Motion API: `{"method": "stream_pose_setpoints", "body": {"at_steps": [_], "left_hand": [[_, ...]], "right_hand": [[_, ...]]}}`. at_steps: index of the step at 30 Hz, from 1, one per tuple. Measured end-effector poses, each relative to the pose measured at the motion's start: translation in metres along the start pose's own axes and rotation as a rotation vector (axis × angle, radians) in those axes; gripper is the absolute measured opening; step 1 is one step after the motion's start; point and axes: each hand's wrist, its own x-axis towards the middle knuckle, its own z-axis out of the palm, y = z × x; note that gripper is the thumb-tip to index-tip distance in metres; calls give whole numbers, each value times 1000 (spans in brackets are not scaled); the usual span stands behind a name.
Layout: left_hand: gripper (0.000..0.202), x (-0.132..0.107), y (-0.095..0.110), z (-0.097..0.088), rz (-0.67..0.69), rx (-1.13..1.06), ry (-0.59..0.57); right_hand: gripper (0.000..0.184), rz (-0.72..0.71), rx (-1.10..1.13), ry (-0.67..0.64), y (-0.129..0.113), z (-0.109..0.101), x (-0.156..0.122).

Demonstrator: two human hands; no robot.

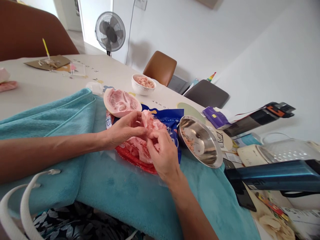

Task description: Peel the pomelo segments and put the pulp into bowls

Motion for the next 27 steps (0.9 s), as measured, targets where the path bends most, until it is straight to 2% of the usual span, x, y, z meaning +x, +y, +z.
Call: {"method": "stream_pose_setpoints", "body": {"at_steps": [3,10,15,19,27], "left_hand": [[27,1,2,0,6,-21,-4],[33,0,4,0,15,66,35],[36,-1,1,-2,25,152,-16],[28,-1,2,-1,12,183,-45],[33,-2,4,2,14,123,-11]], "right_hand": [[7,34,47,13,0,-2,0],[13,-7,112,-33,2,-1,-2],[15,-47,83,-90,3,-1,1],[16,-63,78,-122,5,-1,3],[17,-143,-42,-31,5,4,2]]}}
